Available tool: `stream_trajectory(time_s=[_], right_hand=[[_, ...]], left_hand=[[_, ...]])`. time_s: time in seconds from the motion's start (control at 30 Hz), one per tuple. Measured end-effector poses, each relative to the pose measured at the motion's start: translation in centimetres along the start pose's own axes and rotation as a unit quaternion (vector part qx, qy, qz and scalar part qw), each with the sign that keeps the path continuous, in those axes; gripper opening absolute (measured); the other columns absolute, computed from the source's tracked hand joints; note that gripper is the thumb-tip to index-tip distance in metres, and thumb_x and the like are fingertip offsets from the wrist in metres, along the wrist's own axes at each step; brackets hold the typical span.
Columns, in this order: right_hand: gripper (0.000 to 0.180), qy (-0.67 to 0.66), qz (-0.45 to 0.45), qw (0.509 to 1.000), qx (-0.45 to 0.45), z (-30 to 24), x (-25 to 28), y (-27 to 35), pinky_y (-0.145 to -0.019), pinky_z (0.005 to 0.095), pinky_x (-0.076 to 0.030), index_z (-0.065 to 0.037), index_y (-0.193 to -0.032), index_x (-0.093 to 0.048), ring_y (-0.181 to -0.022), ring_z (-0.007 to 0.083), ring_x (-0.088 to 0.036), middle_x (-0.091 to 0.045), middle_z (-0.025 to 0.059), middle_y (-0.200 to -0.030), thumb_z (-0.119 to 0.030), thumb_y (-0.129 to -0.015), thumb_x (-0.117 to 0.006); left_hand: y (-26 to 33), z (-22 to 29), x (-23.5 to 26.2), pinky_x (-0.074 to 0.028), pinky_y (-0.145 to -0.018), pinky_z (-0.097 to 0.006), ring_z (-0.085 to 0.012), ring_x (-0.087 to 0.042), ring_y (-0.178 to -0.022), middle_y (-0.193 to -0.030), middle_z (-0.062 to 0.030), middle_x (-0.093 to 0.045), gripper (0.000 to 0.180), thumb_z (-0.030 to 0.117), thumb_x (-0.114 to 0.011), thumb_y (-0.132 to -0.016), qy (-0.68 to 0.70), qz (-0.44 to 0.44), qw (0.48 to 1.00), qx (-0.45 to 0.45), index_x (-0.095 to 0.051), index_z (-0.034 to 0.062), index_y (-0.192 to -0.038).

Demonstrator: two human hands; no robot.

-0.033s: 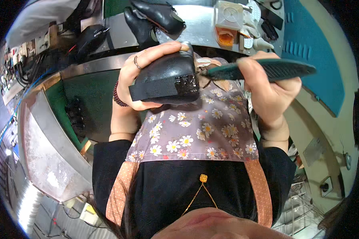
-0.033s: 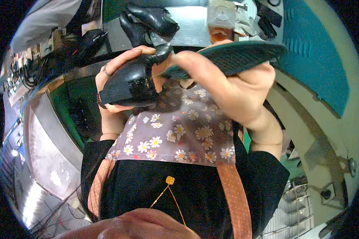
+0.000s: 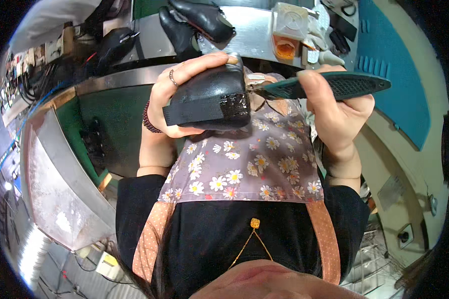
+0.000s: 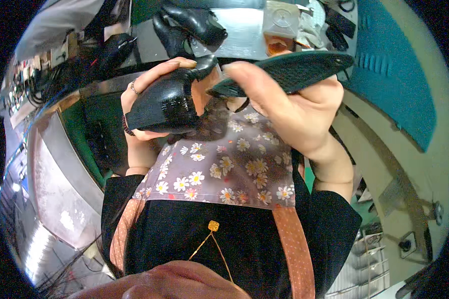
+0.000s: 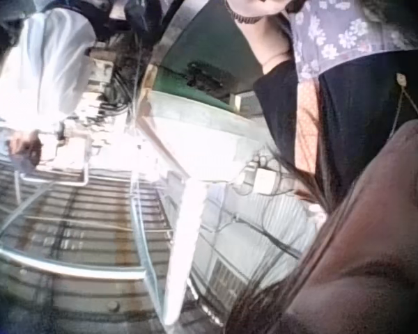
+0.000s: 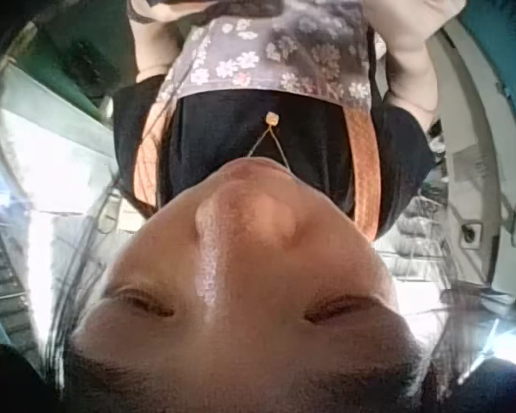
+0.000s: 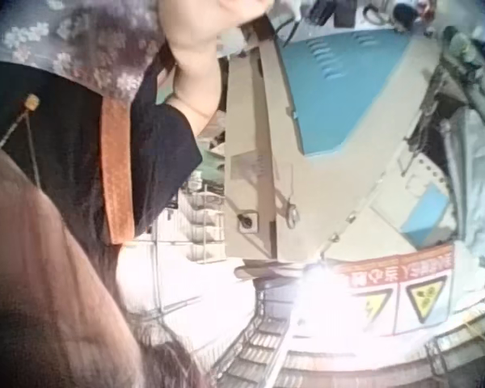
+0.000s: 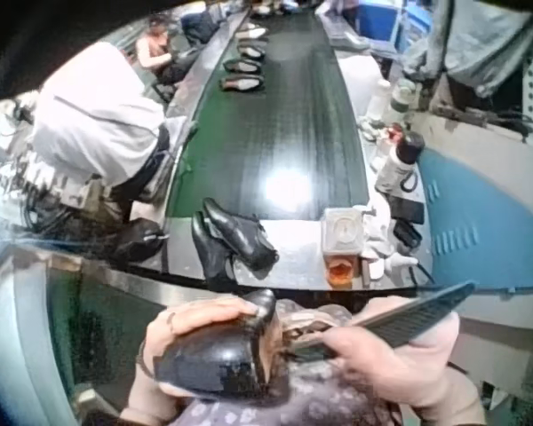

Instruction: Apply polish or finishing liquid to the edges of the shoe sole and heel using a brush.

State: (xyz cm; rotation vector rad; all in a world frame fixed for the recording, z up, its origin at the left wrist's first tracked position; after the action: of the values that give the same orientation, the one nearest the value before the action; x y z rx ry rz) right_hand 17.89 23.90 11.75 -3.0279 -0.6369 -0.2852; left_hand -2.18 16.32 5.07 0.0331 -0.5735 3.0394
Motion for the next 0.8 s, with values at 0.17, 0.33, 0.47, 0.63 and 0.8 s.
stream_trajectory(time_s=[0.17,0.33,0.47,0.63,0.8], right_hand=[[0.007,-0.065,-0.111,0.984,0.125,-2.0,-4.4,-0.7,-0.055,0.0245,-0.044,0.003,-0.082,-0.068,-0.062,0.0113,-0.058,-0.065,0.0075,-0.071,0.000,-0.077,-0.072],[0.006,0.073,-0.059,0.995,0.025,2.0,-6.3,-2.1,-0.051,0.0201,-0.040,0.002,-0.082,-0.070,-0.058,0.0047,-0.053,-0.063,-0.0004,-0.067,-0.002,-0.079,-0.073],[0.006,0.121,-0.054,0.991,0.012,3.7,-5.5,-3.1,-0.051,0.0192,-0.037,0.002,-0.078,-0.068,-0.056,0.0055,-0.049,-0.060,0.0005,-0.066,-0.003,-0.082,-0.070],[0.011,0.135,-0.061,0.989,-0.007,5.9,-5.7,-6.1,-0.043,0.0191,-0.035,0.000,-0.078,-0.064,-0.048,0.0051,-0.048,-0.058,0.0009,-0.062,-0.007,-0.085,-0.068],[0.015,0.220,-0.035,0.973,-0.063,6.7,-5.4,-6.1,-0.043,0.0185,-0.033,-0.002,-0.074,-0.063,-0.048,0.0037,-0.047,-0.056,-0.0016,-0.059,-0.010,-0.085,-0.070]], left_hand=[[3.2,0.3,2.8,-0.045,-0.095,-0.035,-0.0313,-0.062,-0.107,-0.117,-0.0226,-0.060,0.080,0.041,-0.076,-0.067,-0.021,0.034,0.999,0.004,-0.051,-0.0111,-0.122],[6.1,-0.9,3.9,-0.042,-0.100,-0.039,-0.0321,-0.057,-0.113,-0.118,-0.0255,-0.058,0.081,0.029,-0.081,-0.061,0.048,0.081,0.995,0.031,-0.049,-0.0110,-0.124],[8.7,-1.4,5.2,-0.044,-0.097,-0.036,-0.0281,-0.058,-0.111,-0.119,-0.0244,-0.058,0.077,0.020,-0.081,-0.063,0.009,0.131,0.990,0.059,-0.047,-0.0114,-0.125],[12.6,-2.5,8.2,-0.042,-0.098,-0.035,-0.0245,-0.058,-0.112,-0.123,-0.0197,-0.057,0.083,0.012,-0.083,-0.059,-0.023,0.244,0.965,0.097,-0.044,-0.0103,-0.129],[21.2,-5.3,11.4,-0.042,-0.097,-0.032,-0.0198,-0.056,-0.111,-0.121,-0.0099,-0.056,0.084,0.005,-0.084,-0.059,0.005,0.446,0.869,0.216,-0.041,-0.0006,-0.131]])
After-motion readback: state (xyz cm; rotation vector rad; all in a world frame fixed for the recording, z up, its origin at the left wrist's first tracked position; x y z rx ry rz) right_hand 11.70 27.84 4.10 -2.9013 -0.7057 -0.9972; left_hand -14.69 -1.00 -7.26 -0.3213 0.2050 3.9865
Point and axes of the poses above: each hand's wrist, its own y-axis away from the middle knuckle, its own x-axis out of the back of the hand, z = x × y, the point moved 7 cm from there along -y, towards the middle knuckle
